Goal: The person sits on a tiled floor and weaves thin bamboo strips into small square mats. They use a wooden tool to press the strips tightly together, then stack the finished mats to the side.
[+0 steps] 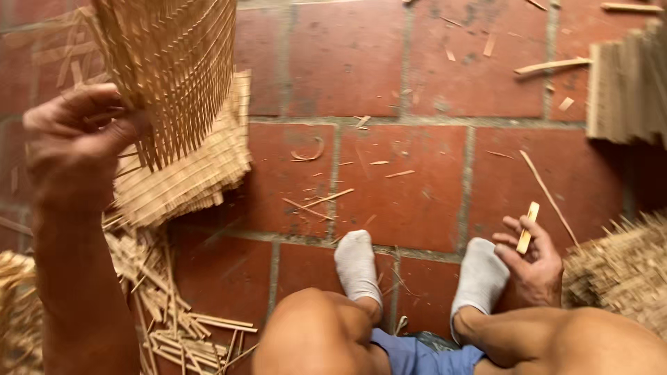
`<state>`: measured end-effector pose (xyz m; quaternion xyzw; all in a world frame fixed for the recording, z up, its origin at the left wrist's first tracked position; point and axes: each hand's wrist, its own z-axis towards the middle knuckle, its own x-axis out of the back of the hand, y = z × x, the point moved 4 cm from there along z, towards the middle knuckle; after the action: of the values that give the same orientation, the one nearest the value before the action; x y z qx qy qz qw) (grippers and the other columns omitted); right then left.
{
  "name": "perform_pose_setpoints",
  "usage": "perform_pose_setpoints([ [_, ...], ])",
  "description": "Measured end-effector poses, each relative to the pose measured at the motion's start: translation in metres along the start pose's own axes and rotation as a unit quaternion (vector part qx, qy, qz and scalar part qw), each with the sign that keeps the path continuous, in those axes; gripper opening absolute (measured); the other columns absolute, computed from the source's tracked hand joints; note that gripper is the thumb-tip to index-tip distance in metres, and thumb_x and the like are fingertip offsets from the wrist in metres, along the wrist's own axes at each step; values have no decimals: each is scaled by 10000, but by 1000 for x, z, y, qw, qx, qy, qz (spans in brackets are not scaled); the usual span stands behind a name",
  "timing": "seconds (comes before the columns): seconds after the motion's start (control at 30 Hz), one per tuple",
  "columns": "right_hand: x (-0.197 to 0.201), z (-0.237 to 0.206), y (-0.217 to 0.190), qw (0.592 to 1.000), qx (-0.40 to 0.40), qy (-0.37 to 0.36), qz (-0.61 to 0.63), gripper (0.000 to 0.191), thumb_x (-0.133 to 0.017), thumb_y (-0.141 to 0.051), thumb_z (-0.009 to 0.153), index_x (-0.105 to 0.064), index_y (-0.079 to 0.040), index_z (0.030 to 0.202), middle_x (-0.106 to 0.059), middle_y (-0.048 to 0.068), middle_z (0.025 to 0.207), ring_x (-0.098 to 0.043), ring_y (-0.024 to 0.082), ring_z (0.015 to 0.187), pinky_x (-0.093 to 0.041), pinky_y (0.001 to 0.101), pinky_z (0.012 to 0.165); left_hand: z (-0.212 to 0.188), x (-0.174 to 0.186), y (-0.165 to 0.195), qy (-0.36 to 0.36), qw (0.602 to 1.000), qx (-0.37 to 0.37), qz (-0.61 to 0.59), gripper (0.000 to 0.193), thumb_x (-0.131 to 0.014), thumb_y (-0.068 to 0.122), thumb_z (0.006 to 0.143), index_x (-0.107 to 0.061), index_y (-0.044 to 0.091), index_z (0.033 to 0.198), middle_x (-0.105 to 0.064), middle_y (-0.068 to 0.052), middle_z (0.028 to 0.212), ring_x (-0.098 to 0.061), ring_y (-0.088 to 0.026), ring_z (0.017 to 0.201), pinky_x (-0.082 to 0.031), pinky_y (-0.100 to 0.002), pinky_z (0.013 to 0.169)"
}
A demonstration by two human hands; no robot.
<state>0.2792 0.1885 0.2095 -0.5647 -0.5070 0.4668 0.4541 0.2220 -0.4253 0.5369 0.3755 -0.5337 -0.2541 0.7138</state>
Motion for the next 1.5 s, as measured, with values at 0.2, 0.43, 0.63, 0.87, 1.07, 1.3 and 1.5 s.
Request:
perform_pose_setpoints([
  [0.2, 44, 15, -43, 956, 164, 233, -72, 297, -588, -215, 1238, -611, 47, 1100, -665, 125, 845, -653, 172, 719, -576, 305, 670, -12, -190, 4, 28, 876, -474, 84, 182, -802, -22, 937, -747, 86, 1074, -735, -90, 1060, -668, -208, 991, -572, -375, 904],
  [0.43, 35, 67, -38, 927, 229, 201, -218, 192, -627, -105, 1195, -617, 73, 1263, -679, 150, 939, -703, 181, 798, -627, 317, 671, -67, -346, -153, -121, 854, -423, 280, 380, -716, 176, 909, -662, 203, 1285, -711, -68, 1345, -587, -249, 1333, -309, -564, 1166],
  [0.63, -43, 144, 15, 884, 167, 7, -437, 352, -652, -54, 1024, -587, 65, 1349, -712, 220, 1105, -714, 293, 906, -606, 353, 698, -103, -389, -235, -62, 965, -152, 203, 377, -656, 178, 1042, -607, 77, 1402, -630, -143, 1442, -510, -306, 1433, -278, -559, 1204],
  [0.87, -51, 97, 38, 804, 224, -62, -547, 393, -664, -120, 967, -611, 54, 1315, -717, 199, 992, -695, 318, 893, -553, 442, 845, -134, -400, -225, -65, 977, -125, 159, 341, -682, 195, 977, -661, 99, 1304, -721, -99, 1300, -574, -301, 1354, -261, -625, 1146],
  [1.07, -37, 125, -14, 901, 173, -19, -398, 201, -560, -188, 1106, -648, -24, 1032, -640, 121, 849, -592, 156, 689, -466, 293, 523, -137, -441, -185, -85, 948, -232, 199, 210, -681, 218, 1082, -662, 125, 1269, -694, -107, 1289, -598, -289, 1292, -342, -518, 1214],
  [1.3, -147, 292, -25, 946, 11, -213, -244, 204, -642, -160, 971, -622, -63, 794, -615, 80, 733, -544, 116, 545, -442, 267, 414, -117, -539, -146, -271, 878, -269, 289, 898, -320, 864, 918, -254, 350, 1652, -47, -49, 1738, 30, -286, 1597, 124, -667, 1231],
  [1.5, -189, 348, 20, 903, 29, -246, -350, 442, -559, -229, 1084, -545, -94, 663, -604, 35, 646, -518, 92, 496, -452, 264, 409, -114, -542, -156, -273, 891, -261, 253, 920, -294, 889, 928, -244, 345, 1669, -63, -62, 1750, 16, -297, 1609, 114, -660, 1231],
])
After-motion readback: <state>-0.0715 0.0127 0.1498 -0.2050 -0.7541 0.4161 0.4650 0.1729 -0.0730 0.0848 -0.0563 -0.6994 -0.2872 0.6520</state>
